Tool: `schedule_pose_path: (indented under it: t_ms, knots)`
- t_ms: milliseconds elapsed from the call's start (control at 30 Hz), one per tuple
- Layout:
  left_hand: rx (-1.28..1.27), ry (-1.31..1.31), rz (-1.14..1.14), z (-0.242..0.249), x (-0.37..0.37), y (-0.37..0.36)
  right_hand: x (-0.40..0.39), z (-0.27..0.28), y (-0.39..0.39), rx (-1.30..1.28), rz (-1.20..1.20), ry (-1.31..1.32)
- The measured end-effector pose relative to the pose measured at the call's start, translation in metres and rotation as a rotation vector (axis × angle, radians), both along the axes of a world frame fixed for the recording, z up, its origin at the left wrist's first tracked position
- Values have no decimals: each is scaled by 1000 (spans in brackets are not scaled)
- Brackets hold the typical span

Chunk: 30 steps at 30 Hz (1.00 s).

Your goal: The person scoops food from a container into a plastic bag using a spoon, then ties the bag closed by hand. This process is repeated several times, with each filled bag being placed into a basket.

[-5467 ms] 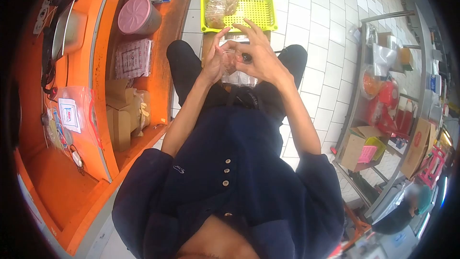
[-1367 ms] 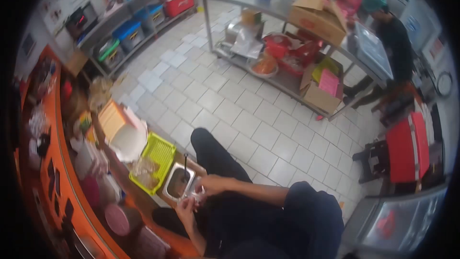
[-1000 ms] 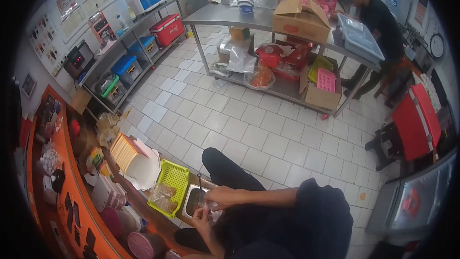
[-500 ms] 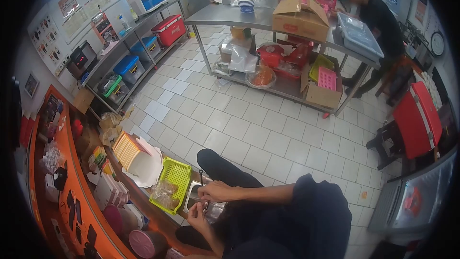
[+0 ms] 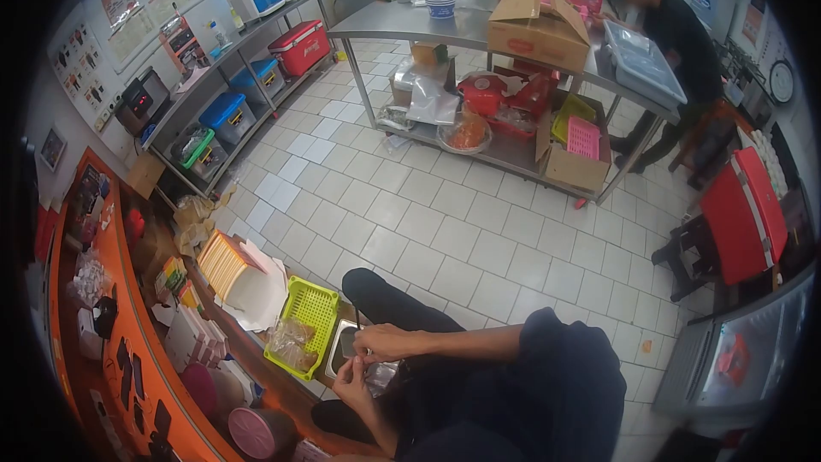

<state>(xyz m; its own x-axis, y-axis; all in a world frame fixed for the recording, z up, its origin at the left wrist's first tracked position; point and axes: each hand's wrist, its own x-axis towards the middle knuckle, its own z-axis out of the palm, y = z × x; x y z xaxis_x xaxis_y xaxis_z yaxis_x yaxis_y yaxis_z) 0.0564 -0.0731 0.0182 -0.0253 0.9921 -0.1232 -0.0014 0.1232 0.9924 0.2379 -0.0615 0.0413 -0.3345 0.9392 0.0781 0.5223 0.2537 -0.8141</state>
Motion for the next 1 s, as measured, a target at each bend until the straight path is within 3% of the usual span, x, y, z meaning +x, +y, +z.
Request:
schedule_pose_path:
  t_ms: [667,900,967,1000]
  knots:
    - [-79,31,-110,3,-11,5,-2,-1,18,-141,107,-49]
    - [-37,28,-139,-21,-20,11,-6,1,20,-125,116,-41]
    - [-160,57,-26,-17,-16,13,-5,-3,20,-60,94,-62]
    - [-62,82,-54,-29,-18,19,-5,-6,19,-27,71,-53]
